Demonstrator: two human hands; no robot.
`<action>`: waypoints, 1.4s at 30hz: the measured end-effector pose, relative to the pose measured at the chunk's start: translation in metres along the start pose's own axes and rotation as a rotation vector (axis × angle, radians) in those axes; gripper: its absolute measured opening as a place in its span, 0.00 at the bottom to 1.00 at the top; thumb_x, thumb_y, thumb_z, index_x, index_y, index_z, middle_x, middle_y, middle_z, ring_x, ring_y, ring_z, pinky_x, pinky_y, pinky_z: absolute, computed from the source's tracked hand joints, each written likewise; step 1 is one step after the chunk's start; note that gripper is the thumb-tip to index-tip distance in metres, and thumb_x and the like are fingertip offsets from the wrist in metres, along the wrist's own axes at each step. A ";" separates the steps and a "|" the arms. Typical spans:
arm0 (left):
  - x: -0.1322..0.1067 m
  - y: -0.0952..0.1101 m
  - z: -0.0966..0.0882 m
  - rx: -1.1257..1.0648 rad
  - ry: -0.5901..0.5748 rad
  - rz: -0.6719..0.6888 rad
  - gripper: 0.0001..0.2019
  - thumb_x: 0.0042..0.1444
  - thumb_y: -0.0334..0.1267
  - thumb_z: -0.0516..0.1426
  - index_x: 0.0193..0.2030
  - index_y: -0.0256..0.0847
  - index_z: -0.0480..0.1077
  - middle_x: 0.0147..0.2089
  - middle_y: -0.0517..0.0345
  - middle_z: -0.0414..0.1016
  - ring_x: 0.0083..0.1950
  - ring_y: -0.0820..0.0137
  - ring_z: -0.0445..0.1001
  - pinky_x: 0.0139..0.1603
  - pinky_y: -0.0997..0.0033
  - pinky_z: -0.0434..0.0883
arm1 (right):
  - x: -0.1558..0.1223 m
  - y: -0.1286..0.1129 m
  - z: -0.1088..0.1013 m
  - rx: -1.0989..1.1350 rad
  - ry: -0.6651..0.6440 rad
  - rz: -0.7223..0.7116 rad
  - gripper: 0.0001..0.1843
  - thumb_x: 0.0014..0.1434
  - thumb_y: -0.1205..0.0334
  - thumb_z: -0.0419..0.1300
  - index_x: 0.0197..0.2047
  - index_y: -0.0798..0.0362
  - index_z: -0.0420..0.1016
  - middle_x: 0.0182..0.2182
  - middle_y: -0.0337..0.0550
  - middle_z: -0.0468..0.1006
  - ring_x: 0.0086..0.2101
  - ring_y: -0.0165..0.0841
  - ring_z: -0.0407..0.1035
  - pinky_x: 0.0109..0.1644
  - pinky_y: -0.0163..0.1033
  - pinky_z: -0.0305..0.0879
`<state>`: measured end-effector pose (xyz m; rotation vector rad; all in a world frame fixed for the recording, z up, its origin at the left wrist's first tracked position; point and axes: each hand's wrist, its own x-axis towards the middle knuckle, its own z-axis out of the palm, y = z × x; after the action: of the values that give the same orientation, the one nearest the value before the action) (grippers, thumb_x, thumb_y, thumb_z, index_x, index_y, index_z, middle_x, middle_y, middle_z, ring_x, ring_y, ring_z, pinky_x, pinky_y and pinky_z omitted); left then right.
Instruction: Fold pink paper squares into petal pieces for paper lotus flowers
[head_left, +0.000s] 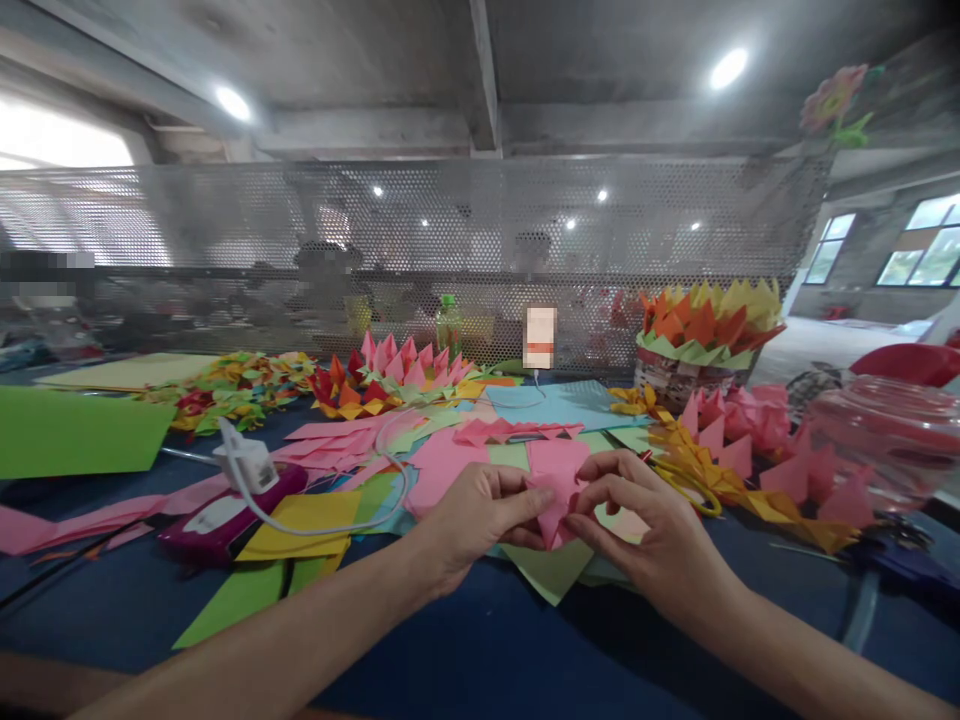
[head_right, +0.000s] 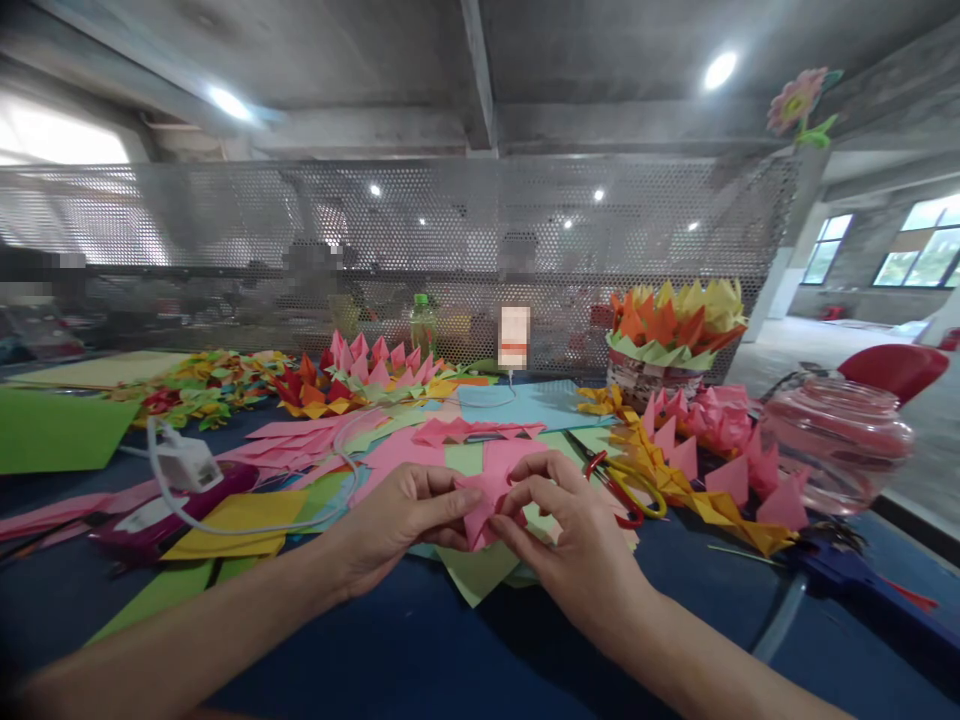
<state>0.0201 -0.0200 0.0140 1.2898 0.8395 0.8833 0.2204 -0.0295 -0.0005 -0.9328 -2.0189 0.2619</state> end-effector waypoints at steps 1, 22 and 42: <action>0.000 0.000 0.000 0.005 -0.002 0.003 0.18 0.46 0.50 0.68 0.30 0.33 0.78 0.29 0.55 0.77 0.31 0.73 0.75 0.38 0.75 0.74 | 0.000 0.000 0.000 -0.003 -0.001 0.006 0.05 0.60 0.61 0.62 0.32 0.49 0.74 0.43 0.45 0.68 0.44 0.37 0.68 0.47 0.43 0.64; 0.000 -0.004 0.000 0.068 -0.023 0.057 0.10 0.48 0.40 0.67 0.31 0.34 0.77 0.27 0.54 0.78 0.30 0.72 0.75 0.36 0.75 0.71 | -0.001 -0.004 0.007 0.203 -0.021 0.218 0.15 0.60 0.56 0.61 0.45 0.51 0.63 0.24 0.33 0.70 0.24 0.29 0.64 0.28 0.34 0.62; 0.002 -0.010 0.001 0.097 -0.091 -0.060 0.20 0.44 0.49 0.69 0.32 0.31 0.75 0.28 0.51 0.78 0.28 0.70 0.77 0.32 0.73 0.73 | 0.003 -0.002 0.006 0.290 -0.086 0.340 0.17 0.58 0.47 0.61 0.29 0.53 0.72 0.22 0.36 0.71 0.24 0.30 0.65 0.26 0.33 0.63</action>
<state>0.0225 -0.0198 0.0038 1.3721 0.8534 0.7381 0.2137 -0.0283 -0.0010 -1.0864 -1.8260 0.7715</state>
